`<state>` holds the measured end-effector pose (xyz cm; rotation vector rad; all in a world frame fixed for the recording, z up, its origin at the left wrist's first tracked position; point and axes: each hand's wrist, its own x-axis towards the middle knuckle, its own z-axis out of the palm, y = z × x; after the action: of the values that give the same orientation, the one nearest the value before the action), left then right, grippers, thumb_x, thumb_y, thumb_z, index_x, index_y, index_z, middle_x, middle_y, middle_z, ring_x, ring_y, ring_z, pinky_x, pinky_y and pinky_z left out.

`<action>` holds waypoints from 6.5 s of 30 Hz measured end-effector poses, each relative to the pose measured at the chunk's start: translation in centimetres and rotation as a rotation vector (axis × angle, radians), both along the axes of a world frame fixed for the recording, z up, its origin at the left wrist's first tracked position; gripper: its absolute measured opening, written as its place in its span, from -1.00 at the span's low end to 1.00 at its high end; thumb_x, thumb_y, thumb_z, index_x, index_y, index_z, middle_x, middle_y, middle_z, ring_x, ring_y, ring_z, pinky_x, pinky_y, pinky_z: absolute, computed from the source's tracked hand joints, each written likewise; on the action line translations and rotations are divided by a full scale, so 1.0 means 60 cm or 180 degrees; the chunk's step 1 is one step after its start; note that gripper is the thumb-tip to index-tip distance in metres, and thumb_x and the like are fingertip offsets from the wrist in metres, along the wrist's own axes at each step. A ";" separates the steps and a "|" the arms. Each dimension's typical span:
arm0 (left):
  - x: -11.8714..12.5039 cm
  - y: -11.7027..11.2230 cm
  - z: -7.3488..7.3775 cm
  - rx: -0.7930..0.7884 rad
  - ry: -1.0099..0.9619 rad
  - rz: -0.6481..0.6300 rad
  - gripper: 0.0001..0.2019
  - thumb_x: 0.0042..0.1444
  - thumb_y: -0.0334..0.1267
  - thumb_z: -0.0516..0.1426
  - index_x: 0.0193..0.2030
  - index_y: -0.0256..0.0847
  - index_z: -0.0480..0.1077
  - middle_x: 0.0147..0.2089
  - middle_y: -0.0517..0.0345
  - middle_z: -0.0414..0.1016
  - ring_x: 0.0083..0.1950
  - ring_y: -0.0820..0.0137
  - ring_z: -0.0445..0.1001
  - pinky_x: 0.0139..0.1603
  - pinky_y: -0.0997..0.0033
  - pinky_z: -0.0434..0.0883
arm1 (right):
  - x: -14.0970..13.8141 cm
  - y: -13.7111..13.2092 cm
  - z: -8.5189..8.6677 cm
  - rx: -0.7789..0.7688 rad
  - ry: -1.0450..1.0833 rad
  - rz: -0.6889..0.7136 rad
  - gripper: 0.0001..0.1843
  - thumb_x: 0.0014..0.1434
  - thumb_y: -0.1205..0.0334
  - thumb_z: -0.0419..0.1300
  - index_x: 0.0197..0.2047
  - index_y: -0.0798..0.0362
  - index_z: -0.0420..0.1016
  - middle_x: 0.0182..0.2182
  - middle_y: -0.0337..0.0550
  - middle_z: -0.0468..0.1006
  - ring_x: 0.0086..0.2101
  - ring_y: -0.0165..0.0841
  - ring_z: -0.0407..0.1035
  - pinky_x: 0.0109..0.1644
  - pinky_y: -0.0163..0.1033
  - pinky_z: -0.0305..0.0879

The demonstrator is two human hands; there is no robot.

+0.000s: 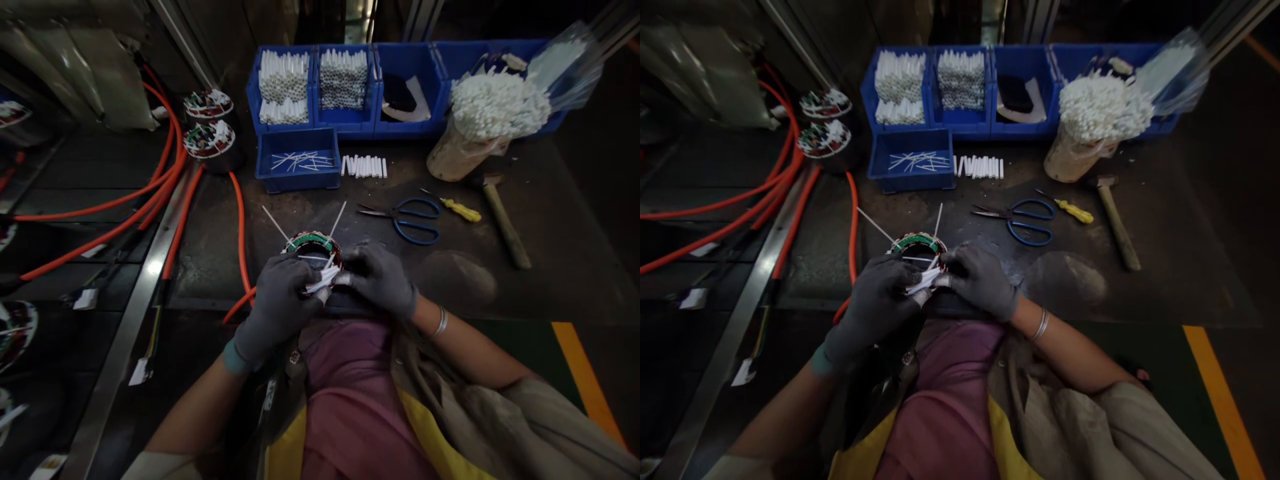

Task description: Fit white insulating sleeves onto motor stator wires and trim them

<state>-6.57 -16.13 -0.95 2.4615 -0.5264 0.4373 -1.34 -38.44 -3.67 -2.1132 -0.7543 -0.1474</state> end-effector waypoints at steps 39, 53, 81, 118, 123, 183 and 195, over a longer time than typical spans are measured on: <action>0.007 -0.027 0.015 0.0060 -0.0099 -0.0003 -0.80 0.23 -0.35 0.17 -0.43 -0.14 0.32 -0.48 0.25 0.47 -0.40 0.35 0.47 0.00 0.18 0.48 | 0.023 -0.007 0.043 -0.0975 0.0314 0.0506 -0.77 0.36 0.36 0.17 0.05 0.06 0.55 -0.10 -0.04 0.61 -0.14 -0.22 0.47 -0.06 -0.19 0.35; 0.000 0.008 -0.006 0.0612 0.0026 0.0184 -0.85 0.31 -0.18 0.16 -0.20 -0.10 0.56 -0.07 0.04 0.65 0.03 0.06 0.59 -0.09 0.10 0.55 | 0.171 -0.141 0.079 0.0118 -0.0887 -0.1640 -0.74 0.39 0.23 0.15 0.09 0.00 0.54 0.02 -0.07 0.60 0.04 -0.20 0.47 0.19 -0.05 0.40; -0.008 -0.032 0.035 0.0540 0.0572 0.0261 -0.84 0.36 -0.20 0.10 -0.17 -0.17 0.47 -0.20 0.11 0.63 -0.14 0.18 0.55 0.30 -0.06 0.36 | -0.139 -0.092 -0.025 0.2023 0.1810 0.1098 -0.74 0.23 0.13 0.42 -0.34 0.04 0.46 -0.34 -0.16 0.64 -0.29 -0.32 0.58 -0.21 -0.24 0.51; -0.022 -0.047 0.010 0.0118 0.0110 0.0608 -0.75 0.31 -0.24 0.20 0.09 -0.17 0.55 0.03 0.08 0.68 0.08 0.19 0.63 0.34 0.06 0.40 | -0.070 0.012 0.011 0.0934 0.0288 -0.0469 -0.81 0.42 0.23 0.18 -0.01 -0.08 0.62 -0.06 -0.13 0.67 -0.03 -0.24 0.53 0.09 -0.09 0.47; -0.021 -0.048 0.010 0.0089 0.0080 0.0563 -0.81 0.31 -0.26 0.21 -0.01 -0.20 0.59 -0.04 0.09 0.70 0.00 0.22 0.66 0.33 0.07 0.39 | -0.069 0.019 0.012 0.0737 0.0169 -0.0446 -0.80 0.43 0.24 0.16 0.01 -0.08 0.61 -0.05 -0.12 0.67 -0.02 -0.23 0.53 0.10 -0.08 0.47; 0.001 -0.017 -0.022 0.1219 -0.0659 0.0393 -0.67 0.44 -0.11 0.04 0.15 -0.29 0.39 0.01 -0.20 0.64 0.01 -0.04 0.60 0.20 -0.15 0.36 | 0.302 -0.301 0.040 -0.0055 -0.1428 -0.3420 -0.70 0.05 0.42 0.37 -0.11 0.03 0.66 0.03 -0.01 0.56 0.06 -0.16 0.39 0.21 0.04 0.33; -0.012 -0.007 -0.008 0.0502 -0.0001 0.0240 -0.72 0.42 -0.20 0.07 0.12 -0.25 0.48 0.11 -0.08 0.63 0.18 0.11 0.56 0.40 -0.11 0.26 | 0.123 -0.206 0.045 0.2678 -0.0523 -0.1673 -0.85 0.22 0.21 0.29 -0.30 -0.06 0.37 -0.36 -0.24 0.54 -0.41 -0.33 0.44 -0.28 -0.16 0.46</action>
<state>-7.26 -16.57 -1.41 2.6395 -0.4860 0.4414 6.05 -50.81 -0.95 -1.4364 -0.1385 -0.7836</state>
